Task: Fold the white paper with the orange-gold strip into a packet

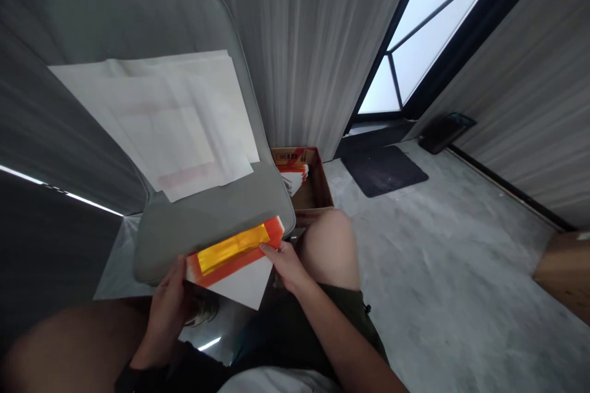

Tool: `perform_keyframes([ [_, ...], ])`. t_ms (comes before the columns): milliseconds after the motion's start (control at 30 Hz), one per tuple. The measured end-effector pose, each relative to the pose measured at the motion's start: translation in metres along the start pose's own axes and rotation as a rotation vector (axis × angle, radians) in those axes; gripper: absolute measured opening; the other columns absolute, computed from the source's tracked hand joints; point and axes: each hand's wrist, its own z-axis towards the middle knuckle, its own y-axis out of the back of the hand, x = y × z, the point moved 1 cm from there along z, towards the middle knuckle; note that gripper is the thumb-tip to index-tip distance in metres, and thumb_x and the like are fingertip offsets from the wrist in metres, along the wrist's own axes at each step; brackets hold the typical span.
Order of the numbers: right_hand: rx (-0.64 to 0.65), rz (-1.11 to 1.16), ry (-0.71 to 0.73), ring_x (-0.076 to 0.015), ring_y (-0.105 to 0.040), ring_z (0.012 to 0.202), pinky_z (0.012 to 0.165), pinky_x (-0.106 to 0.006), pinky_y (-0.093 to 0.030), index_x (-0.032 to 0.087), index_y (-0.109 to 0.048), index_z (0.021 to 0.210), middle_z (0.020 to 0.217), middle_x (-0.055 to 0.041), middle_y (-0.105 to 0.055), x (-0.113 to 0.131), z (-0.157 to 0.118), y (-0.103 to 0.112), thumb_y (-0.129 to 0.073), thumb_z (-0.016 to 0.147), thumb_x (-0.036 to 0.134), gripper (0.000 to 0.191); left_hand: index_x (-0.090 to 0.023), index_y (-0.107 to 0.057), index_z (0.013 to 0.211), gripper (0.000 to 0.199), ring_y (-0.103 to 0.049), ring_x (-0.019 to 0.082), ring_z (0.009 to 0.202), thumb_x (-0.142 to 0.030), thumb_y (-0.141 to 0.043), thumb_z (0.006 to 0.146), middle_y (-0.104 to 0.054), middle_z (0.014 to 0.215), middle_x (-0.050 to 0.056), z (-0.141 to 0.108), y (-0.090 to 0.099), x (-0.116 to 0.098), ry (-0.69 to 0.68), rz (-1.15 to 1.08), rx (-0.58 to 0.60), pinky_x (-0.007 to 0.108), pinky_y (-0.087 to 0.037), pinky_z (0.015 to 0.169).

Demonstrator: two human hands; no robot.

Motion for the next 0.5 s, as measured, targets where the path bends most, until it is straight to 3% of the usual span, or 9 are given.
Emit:
perform_keyframes([
  [167, -0.008, 0.069, -0.043, -0.0255, -0.08, 0.091, 0.086, -0.034, -0.063, 0.018, -0.079, 0.099, 0.102, -0.0093, -0.083, 0.005, -0.006, 0.0, -0.102, 0.053, 0.05, 0.061, -0.016, -0.081, 0.095, 0.035, -0.075, 0.027, 0.098, -0.048, -0.085, 0.081, -0.079, 0.091, 0.007, 0.011, -0.005, -0.007, -0.052, 0.089, 0.089, 0.035, -0.063, 0.086],
  [267, 0.038, 0.064, 0.003, -0.0254, -0.08, 0.094, 0.086, -0.033, -0.064, 0.017, -0.077, 0.105, 0.104, -0.0098, -0.083, 0.021, -0.005, 0.002, -0.101, 0.059, 0.048, 0.06, -0.016, -0.081, 0.1, 0.043, -0.074, 0.027, 0.106, -0.055, -0.082, 0.083, -0.08, 0.1, 0.007, 0.018, -0.019, -0.016, -0.158, 0.173, 0.141, 0.035, -0.062, 0.092],
  [367, 0.015, 0.017, 0.129, -0.0253, -0.08, 0.091, 0.083, -0.032, -0.066, 0.016, -0.076, 0.107, 0.102, -0.01, -0.083, 0.058, 0.003, 0.018, -0.097, 0.069, 0.04, 0.049, -0.016, -0.079, 0.114, 0.05, -0.075, 0.024, 0.103, -0.056, -0.079, 0.084, -0.08, 0.108, 0.007, 0.024, -0.048, -0.032, -0.255, 0.305, 0.238, 0.032, -0.062, 0.087],
  [500, -0.239, 0.016, 0.269, -0.0212, -0.08, 0.082, 0.078, -0.03, -0.068, 0.018, -0.073, 0.102, 0.097, -0.0071, -0.083, 0.131, 0.035, 0.063, -0.089, 0.079, 0.026, 0.03, -0.017, -0.067, 0.137, 0.071, -0.078, 0.023, 0.088, -0.067, -0.071, 0.086, -0.08, 0.109, 0.01, 0.04, -0.089, -0.045, -0.33, 0.427, 0.458, 0.03, -0.061, 0.07],
])
